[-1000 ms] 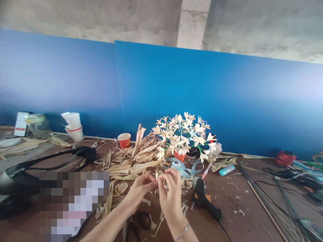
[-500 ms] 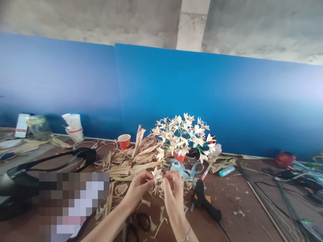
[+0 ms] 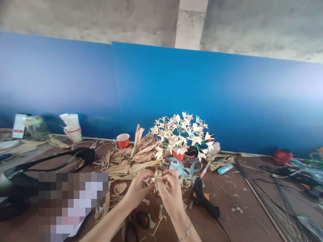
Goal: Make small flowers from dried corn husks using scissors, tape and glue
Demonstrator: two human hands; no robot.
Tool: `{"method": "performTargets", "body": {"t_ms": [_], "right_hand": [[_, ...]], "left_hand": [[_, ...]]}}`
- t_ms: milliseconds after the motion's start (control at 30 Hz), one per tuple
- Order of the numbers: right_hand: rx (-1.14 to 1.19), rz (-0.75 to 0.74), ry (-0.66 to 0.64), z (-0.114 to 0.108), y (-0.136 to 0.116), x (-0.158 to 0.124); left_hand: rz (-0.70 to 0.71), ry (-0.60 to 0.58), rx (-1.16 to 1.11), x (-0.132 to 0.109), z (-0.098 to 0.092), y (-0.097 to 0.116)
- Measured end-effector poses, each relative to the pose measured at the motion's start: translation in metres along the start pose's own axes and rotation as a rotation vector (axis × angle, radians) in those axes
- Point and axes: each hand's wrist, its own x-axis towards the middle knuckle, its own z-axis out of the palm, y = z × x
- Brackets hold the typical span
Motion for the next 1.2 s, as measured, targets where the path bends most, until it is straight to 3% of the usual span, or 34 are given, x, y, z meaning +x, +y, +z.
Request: {"method": "performTargets", "body": {"t_ms": [200, 433, 700, 1000, 1200], "right_hand": [[-0.047, -0.083, -0.021, -0.002, -0.007, -0.001], [0.046, 0.008, -0.001, -0.002, -0.005, 0.000], [0.092, -0.002, -0.021, -0.001, -0.004, 0.002], [-0.250, -0.307, 0.111, 0.000, -0.009, -0.010], [-0.379, -0.339, 0.150, 0.009, -0.010, -0.013]], "left_hand": [[0.083, 0.016, 0.023, -0.001, 0.000, 0.001], [0.068, 0.039, -0.066, -0.002, 0.001, -0.001], [0.063, 0.034, -0.094, -0.003, 0.002, -0.001], [0.157, 0.094, 0.154, -0.002, 0.000, 0.001], [0.199, 0.072, 0.193, -0.004, 0.002, 0.004]]}}
